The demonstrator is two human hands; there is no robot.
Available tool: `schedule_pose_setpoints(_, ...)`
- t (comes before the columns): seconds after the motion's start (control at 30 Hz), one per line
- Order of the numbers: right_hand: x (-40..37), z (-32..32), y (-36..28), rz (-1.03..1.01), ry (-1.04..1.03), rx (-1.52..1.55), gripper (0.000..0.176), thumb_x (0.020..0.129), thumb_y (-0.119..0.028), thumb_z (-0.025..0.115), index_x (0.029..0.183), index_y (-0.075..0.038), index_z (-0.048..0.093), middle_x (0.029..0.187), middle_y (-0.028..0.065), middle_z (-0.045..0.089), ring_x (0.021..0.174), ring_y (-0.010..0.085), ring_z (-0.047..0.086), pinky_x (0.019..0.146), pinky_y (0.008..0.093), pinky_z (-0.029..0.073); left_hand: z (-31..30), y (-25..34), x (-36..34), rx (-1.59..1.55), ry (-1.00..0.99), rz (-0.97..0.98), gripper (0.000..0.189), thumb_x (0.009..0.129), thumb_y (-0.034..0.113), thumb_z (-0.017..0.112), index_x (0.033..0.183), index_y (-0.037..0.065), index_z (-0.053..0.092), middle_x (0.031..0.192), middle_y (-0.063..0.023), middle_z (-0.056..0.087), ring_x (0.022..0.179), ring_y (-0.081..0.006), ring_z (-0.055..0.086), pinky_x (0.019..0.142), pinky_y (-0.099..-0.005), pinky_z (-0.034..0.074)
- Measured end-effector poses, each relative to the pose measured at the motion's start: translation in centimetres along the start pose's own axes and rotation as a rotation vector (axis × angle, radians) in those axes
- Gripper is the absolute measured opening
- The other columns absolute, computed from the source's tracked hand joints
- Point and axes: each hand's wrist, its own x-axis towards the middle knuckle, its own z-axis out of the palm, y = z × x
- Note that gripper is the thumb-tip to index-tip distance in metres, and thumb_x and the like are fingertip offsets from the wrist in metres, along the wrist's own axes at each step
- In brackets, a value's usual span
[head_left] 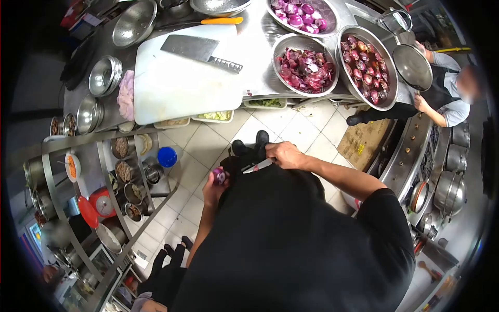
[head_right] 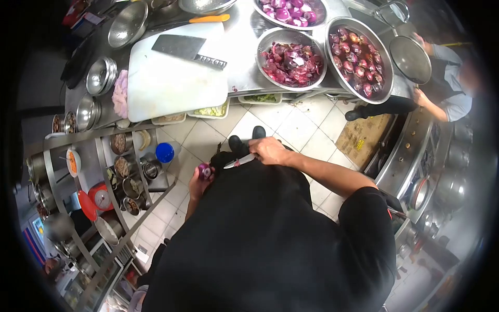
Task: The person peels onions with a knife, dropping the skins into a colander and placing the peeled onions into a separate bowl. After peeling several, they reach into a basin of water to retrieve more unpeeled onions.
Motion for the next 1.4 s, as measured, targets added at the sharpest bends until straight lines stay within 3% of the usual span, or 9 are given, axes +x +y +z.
schedule_pose_setpoints(0.2,-2.6,-0.9,0.5,0.151,-0.013,0.061,0.013,0.079,-0.014,0.063,0.087,-0.006,0.066,0.09,0.0086,0.063,0.081,0.029,0.063,0.071,0.0398,0.049,2.4,1.9,1.7,-0.111,-0.062,0.046,0.043,0.098,0.037,0.04,0.134,0.012,0.041,0.113,-0.0099,0.053,0.083,-0.0171,0.048,0.071,-0.031,0.039)
schedule_pose_setpoints(0.33,-2.8,-7.7,1.4,0.322,0.424,0.966,0.025,0.091,-0.025,0.062,0.104,-0.004,0.063,0.072,-0.0002,0.058,0.069,0.0091,0.052,0.06,0.0261,0.042,11.3,6.7,7.6,-0.081,-0.237,0.148,0.051,0.095,0.034,0.048,0.14,0.013,0.036,0.117,-0.0111,0.052,0.086,-0.0173,0.049,0.072,-0.0307,0.04)
schedule_pose_setpoints(0.6,-5.5,-18.0,3.2,0.045,0.788,0.824,0.022,0.094,-0.006,0.054,0.113,0.004,0.059,0.075,0.0043,0.063,0.06,0.0068,0.051,0.055,0.0228,0.044,31.4,9.8,14.0,0.146,-0.528,0.202,0.047,0.092,0.019,0.055,0.134,0.01,0.036,0.131,-0.0185,0.045,0.105,-0.0291,0.053,0.091,-0.0391,0.043)
schedule_pose_setpoints(0.67,-6.8,-19.8,4.1,0.045,0.798,0.629,0.037,0.093,-0.008,0.054,0.129,0.001,0.052,0.085,0.0086,0.064,0.07,0.0122,0.056,0.068,0.0262,0.046,34.7,9.4,16.2,0.173,-0.556,0.17,0.045,0.091,0.018,0.055,0.132,0.01,0.037,0.131,-0.0187,0.044,0.106,-0.0304,0.052,0.092,-0.0405,0.043)
schedule_pose_setpoints(0.87,-8.6,-24.2,7.1,-0.173,0.784,0.44,0.041,0.092,-0.006,0.051,0.133,-0.002,0.049,0.099,0.0155,0.06,0.09,0.0274,0.058,0.084,0.0302,0.045,39.6,5.2,20.9,0.101,-0.658,0.163,0.045,0.09,0.02,0.053,0.131,0.012,0.037,0.123,-0.0159,0.048,0.105,-0.0281,0.051,0.083,-0.0377,0.042)
schedule_pose_setpoints(0.93,-9.4,-25.0,7.5,-0.063,0.65,0.419,0.047,0.088,0.001,0.054,0.134,-0.004,0.049,0.111,0.0153,0.061,0.099,0.0305,0.06,0.089,0.0319,0.046,40.7,4.0,21.1,0.121,-0.626,0.202,0.046,0.091,0.02,0.052,0.133,0.013,0.035,0.125,-0.015,0.047,0.106,-0.0266,0.05,0.083,-0.0367,0.042)
schedule_pose_setpoints(1.03,-9.3,-25.7,7.9,-0.197,0.832,0.489,0.055,0.084,-0.001,0.062,0.136,-0.006,0.046,0.137,0.0129,0.051,0.126,0.0282,0.05,0.1,0.0355,0.042,42.1,3.4,21.6,0.187,-0.661,0.295,0.048,0.092,0.022,0.05,0.134,0.012,0.03,0.129,-0.0156,0.044,0.11,-0.0247,0.049,0.084,-0.036,0.042)
schedule_pose_setpoints(1.27,-9.6,-26.8,7.4,-0.205,0.906,0.43,0.056,0.083,0.008,0.056,0.136,-0.007,0.046,0.126,0.015,0.057,0.098,0.0319,0.063,0.084,0.0355,0.051,44.2,3.9,21.6,0.261,-0.726,0.349,0.044,0.091,0.019,0.051,0.129,0.01,0.032,0.128,-0.0172,0.044,0.115,-0.025,0.048,0.089,-0.0352,0.041)
schedule_pose_setpoints(1.4,-9.0,-27.0,6.7,-0.219,0.894,0.363,0.054,0.083,0.005,0.059,0.135,-0.003,0.046,0.133,0.016,0.053,0.121,0.0313,0.054,0.099,0.0365,0.043,44.1,5.0,21.3,0.289,-0.707,0.352,0.045,0.09,0.019,0.052,0.129,0.012,0.032,0.128,-0.0166,0.045,0.115,-0.0242,0.048,0.09,-0.0352,0.04)
